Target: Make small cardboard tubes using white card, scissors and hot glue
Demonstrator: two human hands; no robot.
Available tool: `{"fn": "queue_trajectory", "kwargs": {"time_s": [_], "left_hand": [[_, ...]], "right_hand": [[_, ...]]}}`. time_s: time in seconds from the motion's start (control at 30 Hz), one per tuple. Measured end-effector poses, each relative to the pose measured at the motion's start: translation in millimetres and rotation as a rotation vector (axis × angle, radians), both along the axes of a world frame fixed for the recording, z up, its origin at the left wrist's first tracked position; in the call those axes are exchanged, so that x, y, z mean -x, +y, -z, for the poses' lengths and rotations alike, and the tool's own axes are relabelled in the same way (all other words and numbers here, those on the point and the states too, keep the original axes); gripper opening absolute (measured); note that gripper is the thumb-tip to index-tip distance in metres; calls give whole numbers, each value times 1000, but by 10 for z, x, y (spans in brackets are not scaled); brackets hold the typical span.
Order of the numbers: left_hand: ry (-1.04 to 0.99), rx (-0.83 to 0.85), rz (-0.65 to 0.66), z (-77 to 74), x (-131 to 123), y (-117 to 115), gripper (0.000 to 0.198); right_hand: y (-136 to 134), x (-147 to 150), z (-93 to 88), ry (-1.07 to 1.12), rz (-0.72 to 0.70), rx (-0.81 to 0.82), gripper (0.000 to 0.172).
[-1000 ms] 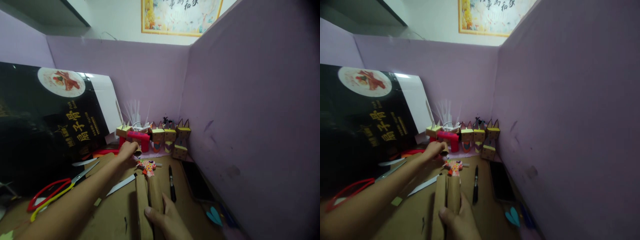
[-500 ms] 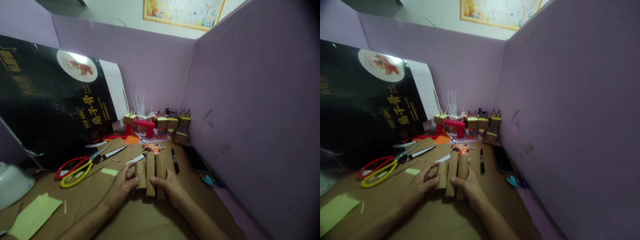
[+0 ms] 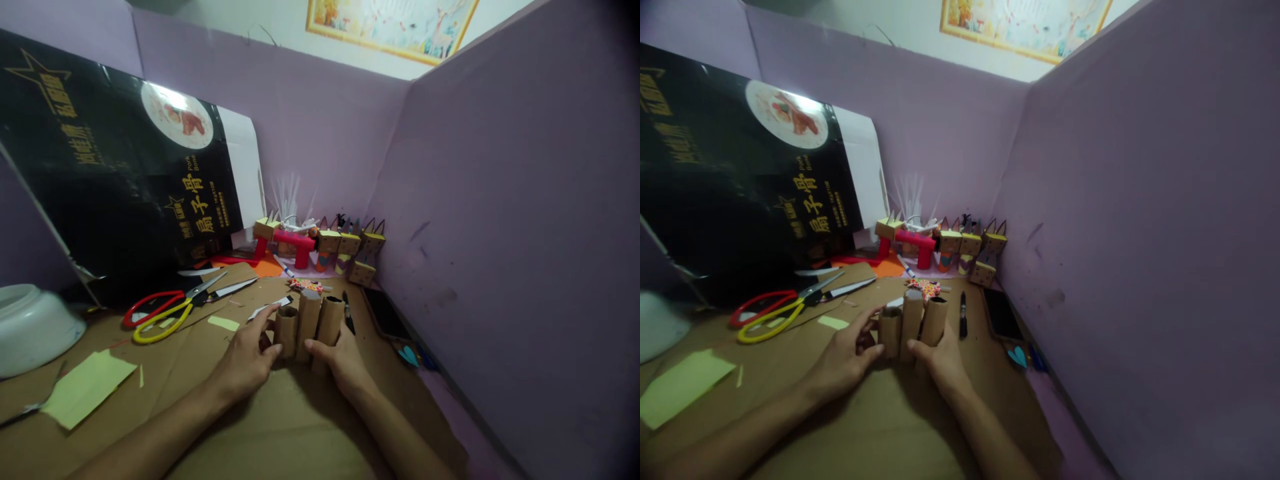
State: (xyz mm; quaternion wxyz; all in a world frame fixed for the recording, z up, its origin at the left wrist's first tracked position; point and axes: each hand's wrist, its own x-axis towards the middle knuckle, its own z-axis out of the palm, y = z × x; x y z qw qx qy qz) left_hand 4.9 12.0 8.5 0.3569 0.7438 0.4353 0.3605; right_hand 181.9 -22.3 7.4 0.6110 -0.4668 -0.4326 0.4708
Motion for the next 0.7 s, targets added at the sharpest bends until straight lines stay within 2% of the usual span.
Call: {"fn": "queue_trajectory", "kwargs": {"time_s": [0.17, 0.27, 0.37, 0.47, 0.7], "left_hand": [[66, -30, 66, 5, -9, -13, 62], [80, -34, 102, -1, -17, -3, 58], [132, -51, 138, 4, -10, 24, 38], [198, -52, 121, 39, -1, 58, 20], [197, -46, 86, 109, -16, 76, 23]], "right_hand": [[35, 0, 14, 0, 13, -16, 57], [38, -2, 1, -98, 22, -19, 52], [27, -3, -6, -243, 38, -8, 43], [13, -7, 15, -335, 42, -10, 38], [14, -7, 88, -398, 72, -5, 33]]}}
